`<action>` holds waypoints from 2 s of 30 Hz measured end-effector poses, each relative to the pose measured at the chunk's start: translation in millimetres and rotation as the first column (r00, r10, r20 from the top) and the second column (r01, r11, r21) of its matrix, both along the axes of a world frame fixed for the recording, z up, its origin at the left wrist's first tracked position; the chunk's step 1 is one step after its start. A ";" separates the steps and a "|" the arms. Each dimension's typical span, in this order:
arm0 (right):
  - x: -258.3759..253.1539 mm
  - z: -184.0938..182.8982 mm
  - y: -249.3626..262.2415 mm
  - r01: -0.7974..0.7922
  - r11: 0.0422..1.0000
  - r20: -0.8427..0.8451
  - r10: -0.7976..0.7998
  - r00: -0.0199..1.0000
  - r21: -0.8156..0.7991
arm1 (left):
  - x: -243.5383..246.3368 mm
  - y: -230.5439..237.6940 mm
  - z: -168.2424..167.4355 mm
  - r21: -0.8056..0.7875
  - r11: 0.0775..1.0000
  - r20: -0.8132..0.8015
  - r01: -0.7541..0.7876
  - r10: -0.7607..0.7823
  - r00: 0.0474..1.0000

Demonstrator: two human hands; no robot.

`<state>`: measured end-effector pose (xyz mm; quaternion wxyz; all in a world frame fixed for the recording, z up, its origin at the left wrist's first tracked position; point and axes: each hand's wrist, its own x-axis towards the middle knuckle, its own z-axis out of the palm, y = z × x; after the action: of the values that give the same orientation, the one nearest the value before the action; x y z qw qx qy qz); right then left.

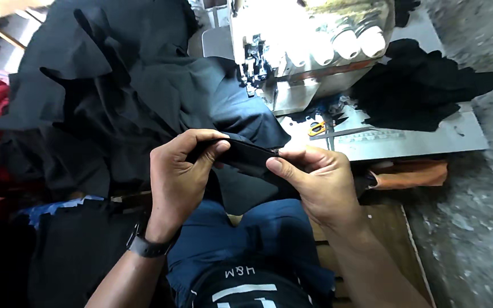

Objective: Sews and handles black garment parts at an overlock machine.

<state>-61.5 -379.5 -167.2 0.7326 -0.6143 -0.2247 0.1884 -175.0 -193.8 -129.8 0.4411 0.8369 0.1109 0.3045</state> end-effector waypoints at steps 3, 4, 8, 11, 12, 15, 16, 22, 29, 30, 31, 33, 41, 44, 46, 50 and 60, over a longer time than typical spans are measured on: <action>-1.4 -0.5 1.3 0.021 0.999 0.034 -0.022 0.999 0.025 | 0.6 0.2 -0.2 -0.029 1.000 0.018 0.013 -0.013 1.000; -2.0 -1.0 2.1 0.025 0.999 0.036 -0.027 0.999 0.040 | 0.8 0.8 -0.1 -0.035 0.999 0.023 0.017 -0.016 1.000; -2.1 -3.2 4.2 0.008 0.999 -0.030 -0.006 1.000 0.049 | 1.6 5.2 1.6 -0.009 1.000 0.005 0.022 -0.022 1.000; -0.8 -4.8 4.8 0.005 0.998 -0.024 -0.004 1.000 0.062 | 3.7 6.3 1.7 -0.008 1.000 0.012 0.020 -0.020 1.000; -0.7 -5.0 5.3 0.008 0.997 -0.014 -0.007 1.000 0.071 | 4.6 6.4 1.1 -0.020 1.000 0.024 0.022 -0.022 0.999; 2.0 -4.7 2.6 -0.020 1.000 -0.020 0.020 1.000 0.022 | 7.3 7.6 2.1 -0.028 0.999 0.029 0.033 -0.032 0.999; 4.5 -2.6 -0.6 -0.062 0.998 -0.033 0.061 0.998 -0.030 | 8.1 8.9 3.3 -0.013 0.999 0.016 0.035 -0.035 0.999; 15.3 12.9 -19.6 -0.240 0.944 -0.033 0.239 0.971 -0.225 | 13.6 16.6 6.4 0.070 0.998 -0.043 0.011 -0.008 0.999; 21.4 5.7 -15.9 -0.145 0.972 0.044 0.156 0.987 -0.186 | 23.5 20.5 -0.8 0.052 0.999 -0.049 -0.015 0.018 0.999; 23.1 3.0 -13.1 -0.149 0.973 0.045 0.159 0.986 -0.174 | 23.9 24.2 -1.0 0.068 0.998 -0.048 -0.014 0.017 0.999; 24.9 0.9 -9.1 -0.158 0.976 0.037 0.165 0.986 -0.148 | 23.5 29.1 0.7 0.099 0.995 -0.045 -0.007 0.012 0.999; 29.1 -0.5 3.1 -0.160 0.983 0.020 0.162 0.987 -0.094 | 27.1 40.8 11.5 0.217 0.976 -0.021 -0.008 0.013 1.000; 78.1 -31.4 41.6 -0.015 0.959 0.092 0.043 0.995 -0.282 | 115.6 69.0 -11.7 0.501 0.862 -0.004 -0.078 0.092 0.996; 84.5 -41.3 40.7 -0.104 0.957 -0.016 0.104 0.994 -0.269 | 123.5 72.8 -32.0 0.414 0.909 0.033 -0.050 0.040 0.999; 86.4 -42.7 39.9 -0.135 0.957 -0.074 0.120 0.990 -0.256 | 125.3 74.4 -39.8 0.400 0.915 0.061 -0.050 0.028 0.998; 85.3 -43.1 37.6 -0.158 0.965 -0.130 0.132 0.983 -0.209 | 125.9 75.3 -43.7 0.400 0.915 0.072 -0.057 0.030 0.997; 82.6 -45.9 38.5 0.033 0.936 0.209 0.044 0.977 -0.351 | 123.0 76.2 -43.2 0.434 0.899 0.045 -0.065 0.050 0.998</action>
<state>21.1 -341.1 -213.1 0.5816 -0.7516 -0.2664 0.1608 -52.0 -117.6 -173.0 0.2358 0.9056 0.0577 0.3478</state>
